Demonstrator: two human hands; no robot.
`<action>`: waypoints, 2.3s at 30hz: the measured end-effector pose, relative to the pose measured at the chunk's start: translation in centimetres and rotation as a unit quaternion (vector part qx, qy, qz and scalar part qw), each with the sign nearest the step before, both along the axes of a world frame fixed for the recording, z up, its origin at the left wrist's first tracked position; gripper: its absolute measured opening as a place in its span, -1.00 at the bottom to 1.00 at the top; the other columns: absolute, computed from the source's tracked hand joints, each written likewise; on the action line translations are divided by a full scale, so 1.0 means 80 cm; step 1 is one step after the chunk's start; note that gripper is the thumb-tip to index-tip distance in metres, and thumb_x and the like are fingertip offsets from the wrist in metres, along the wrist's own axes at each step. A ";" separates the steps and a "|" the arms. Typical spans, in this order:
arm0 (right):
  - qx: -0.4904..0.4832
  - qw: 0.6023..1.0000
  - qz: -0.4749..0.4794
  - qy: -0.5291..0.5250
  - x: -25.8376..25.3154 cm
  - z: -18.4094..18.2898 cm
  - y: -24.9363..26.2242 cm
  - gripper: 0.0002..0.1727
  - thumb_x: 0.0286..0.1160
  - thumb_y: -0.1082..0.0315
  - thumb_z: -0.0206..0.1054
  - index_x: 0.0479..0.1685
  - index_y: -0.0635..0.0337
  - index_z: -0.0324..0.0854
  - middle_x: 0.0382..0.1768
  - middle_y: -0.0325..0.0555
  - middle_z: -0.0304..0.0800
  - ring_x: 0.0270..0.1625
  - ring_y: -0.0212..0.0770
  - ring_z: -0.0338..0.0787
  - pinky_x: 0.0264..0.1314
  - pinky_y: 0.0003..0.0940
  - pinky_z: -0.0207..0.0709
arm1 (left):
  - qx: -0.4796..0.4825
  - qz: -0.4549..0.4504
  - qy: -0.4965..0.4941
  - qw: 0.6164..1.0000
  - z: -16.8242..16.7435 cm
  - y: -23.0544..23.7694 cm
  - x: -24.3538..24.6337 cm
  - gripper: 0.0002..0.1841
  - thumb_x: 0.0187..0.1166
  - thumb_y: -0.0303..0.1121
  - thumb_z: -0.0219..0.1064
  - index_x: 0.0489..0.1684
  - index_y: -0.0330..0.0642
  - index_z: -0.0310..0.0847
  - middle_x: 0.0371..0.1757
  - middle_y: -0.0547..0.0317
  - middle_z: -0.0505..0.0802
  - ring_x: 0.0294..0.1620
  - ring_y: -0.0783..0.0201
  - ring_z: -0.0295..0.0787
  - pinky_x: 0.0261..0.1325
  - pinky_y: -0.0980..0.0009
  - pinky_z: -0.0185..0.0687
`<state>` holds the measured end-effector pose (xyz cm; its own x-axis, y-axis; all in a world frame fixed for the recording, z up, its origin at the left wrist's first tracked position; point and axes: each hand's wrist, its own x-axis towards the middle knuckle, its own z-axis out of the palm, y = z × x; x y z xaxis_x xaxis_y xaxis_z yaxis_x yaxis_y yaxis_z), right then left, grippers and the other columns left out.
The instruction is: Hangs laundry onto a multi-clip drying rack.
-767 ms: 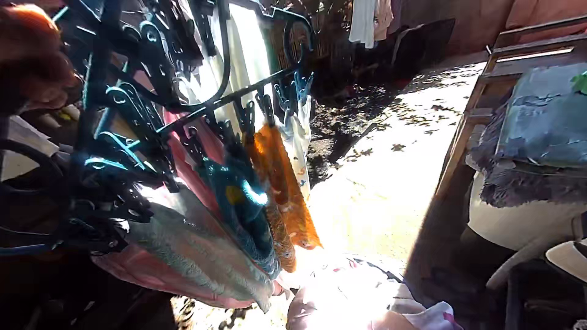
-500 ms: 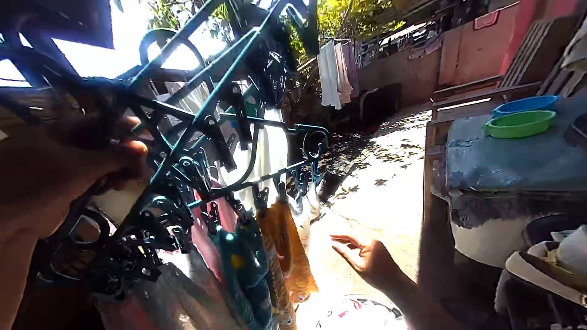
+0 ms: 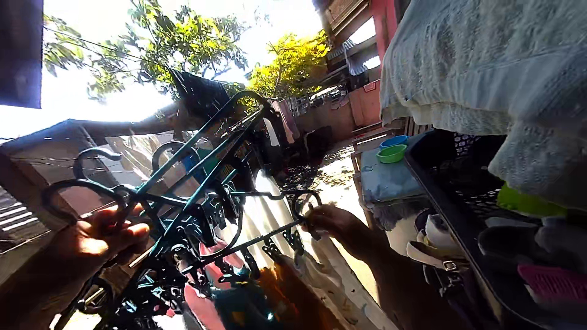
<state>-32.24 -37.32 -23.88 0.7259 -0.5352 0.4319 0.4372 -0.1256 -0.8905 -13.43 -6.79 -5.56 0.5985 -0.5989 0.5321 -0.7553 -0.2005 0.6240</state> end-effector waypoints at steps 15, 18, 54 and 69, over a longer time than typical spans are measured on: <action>0.002 0.994 0.099 -0.052 -0.010 -0.013 0.006 -0.74 0.45 0.52 0.40 0.10 0.26 0.73 -0.02 -0.11 0.91 -0.04 -0.33 0.86 0.06 -0.43 0.73 | 0.003 0.015 0.010 1.000 -0.010 -0.003 -0.006 -0.76 0.63 -0.64 0.18 0.16 -0.24 0.59 -0.56 0.30 0.72 -0.65 0.54 0.58 -0.55 0.72 0.47; 0.011 0.995 0.072 -0.065 0.002 -0.020 0.010 -0.86 0.60 0.47 0.34 -0.03 0.26 0.76 -0.13 -0.12 0.92 -0.11 -0.36 0.86 0.06 -0.45 0.72 | 0.003 0.022 0.017 1.000 -0.012 0.002 -0.008 -0.72 0.62 -0.65 0.19 0.21 -0.25 0.59 -0.55 0.30 0.73 -0.66 0.55 0.59 -0.58 0.73 0.46; 0.192 0.958 0.191 -0.098 0.051 -0.064 0.029 -0.33 0.28 0.32 0.55 0.49 0.03 0.47 -0.04 -0.11 0.89 -0.03 -0.28 0.89 0.10 -0.36 0.75 | -0.068 -0.081 0.068 0.992 -0.045 -0.008 0.011 -0.77 0.48 -0.58 0.22 0.02 -0.16 0.64 -0.58 0.29 0.75 -0.63 0.51 0.64 -0.55 0.69 0.55; 0.221 0.968 0.026 -0.113 0.050 -0.111 0.108 -0.46 0.70 -0.07 0.21 0.55 -0.04 0.49 -0.01 -0.26 0.73 -0.08 -0.41 0.72 -0.02 -0.40 0.66 | -0.063 -0.025 0.115 0.991 -0.118 -0.062 -0.025 -0.74 0.61 -0.67 0.19 0.11 -0.16 0.58 -0.41 0.40 0.78 -0.55 0.61 0.61 -0.49 0.73 0.51</action>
